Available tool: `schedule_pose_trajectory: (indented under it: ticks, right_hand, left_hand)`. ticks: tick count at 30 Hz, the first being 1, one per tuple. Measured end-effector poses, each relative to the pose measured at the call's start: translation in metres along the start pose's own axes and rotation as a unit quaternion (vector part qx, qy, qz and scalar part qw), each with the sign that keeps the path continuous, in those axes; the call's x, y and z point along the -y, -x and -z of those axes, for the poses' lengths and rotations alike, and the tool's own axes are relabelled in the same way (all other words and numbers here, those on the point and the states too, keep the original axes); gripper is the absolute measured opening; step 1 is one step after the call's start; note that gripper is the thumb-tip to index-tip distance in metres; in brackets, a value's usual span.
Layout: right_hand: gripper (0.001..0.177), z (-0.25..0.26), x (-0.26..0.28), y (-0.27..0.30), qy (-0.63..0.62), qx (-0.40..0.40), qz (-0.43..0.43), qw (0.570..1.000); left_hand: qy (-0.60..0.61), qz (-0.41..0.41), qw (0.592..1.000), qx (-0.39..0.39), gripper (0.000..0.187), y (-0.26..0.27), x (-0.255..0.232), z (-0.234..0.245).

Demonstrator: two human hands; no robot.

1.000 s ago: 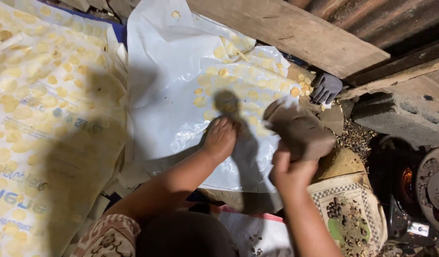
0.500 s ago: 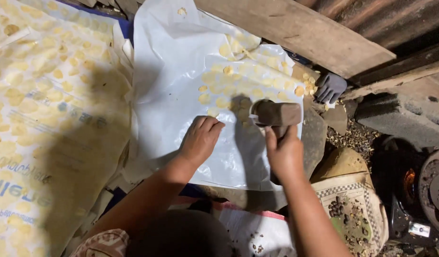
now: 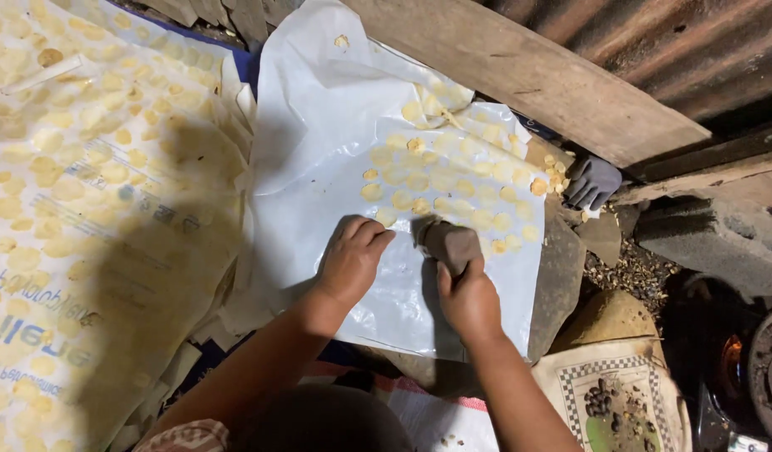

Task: Manually cracking, peeling, and roasting nuts using a mallet, stones, and a roasting pan

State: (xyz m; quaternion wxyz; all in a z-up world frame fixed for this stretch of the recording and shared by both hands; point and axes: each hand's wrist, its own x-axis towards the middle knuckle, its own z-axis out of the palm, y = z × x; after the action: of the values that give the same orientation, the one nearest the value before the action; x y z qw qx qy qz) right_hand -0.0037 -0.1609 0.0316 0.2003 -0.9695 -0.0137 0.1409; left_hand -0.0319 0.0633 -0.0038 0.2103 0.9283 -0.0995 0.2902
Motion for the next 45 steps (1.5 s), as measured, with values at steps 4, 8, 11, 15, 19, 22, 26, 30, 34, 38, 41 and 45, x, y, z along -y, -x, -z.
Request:
schedule_pose_trajectory:
  ticks: [4,8,11,15,19,22,26,30,34,38,41,45]
  right_hand:
    - [0.052,0.052,0.034,0.010,-0.044,0.054,-0.006,0.998]
    - [0.033,0.103,0.053,0.028,-0.149,-0.061,0.024,0.987]
    - [0.012,0.118,0.050,0.026,-0.234,-0.186,0.138,0.944]
    - [0.026,0.022,0.009,-0.011,-0.210,-0.241,0.196,0.927]
    - [0.046,-0.012,0.032,-0.024,0.023,-0.041,0.052,0.998]
    - [0.044,0.004,0.037,-0.025,0.055,0.008,0.039,0.998]
    - [0.048,0.056,0.068,-0.035,0.003,0.047,0.044,0.998]
    - [0.046,0.042,0.066,-0.008,-0.007,-0.025,0.054,0.998]
    - [0.047,0.007,0.041,-0.018,0.005,0.004,0.062,0.998]
    - [0.035,0.068,0.084,0.002,-0.129,0.031,0.029,0.991]
    - [0.021,0.106,0.095,0.034,-0.193,-0.077,0.083,0.975]
    - [0.021,0.102,0.090,0.047,-0.244,-0.221,0.260,0.908]
  left_hand:
    - [0.021,-0.024,0.999,0.021,0.017,-0.011,0.005,-0.028]
    - [0.040,0.034,0.998,0.043,0.009,-0.019,0.004,-0.049]
    - [0.039,0.065,0.996,0.044,0.004,-0.034,-0.005,-0.035]
    - [-0.010,0.067,0.997,0.048,0.007,-0.007,0.020,-0.080]
    - [0.006,0.112,0.994,0.014,0.022,-0.012,0.007,0.000]
    - [0.066,0.096,0.992,0.042,0.048,0.005,0.001,0.011]
    - [0.014,0.032,0.999,-0.013,0.021,-0.001,0.014,0.003]
    - [0.034,0.047,0.998,-0.033,0.018,0.007,0.013,0.000]
    - [0.055,0.059,0.996,-0.046,0.007,0.002,0.010,0.006]
    - [0.082,0.104,0.991,-0.009,0.007,-0.002,0.008,0.001]
    - [0.065,0.152,0.986,0.028,0.018,0.000,0.003,-0.019]
    - [0.040,0.143,0.988,0.042,0.024,0.002,0.005,-0.026]
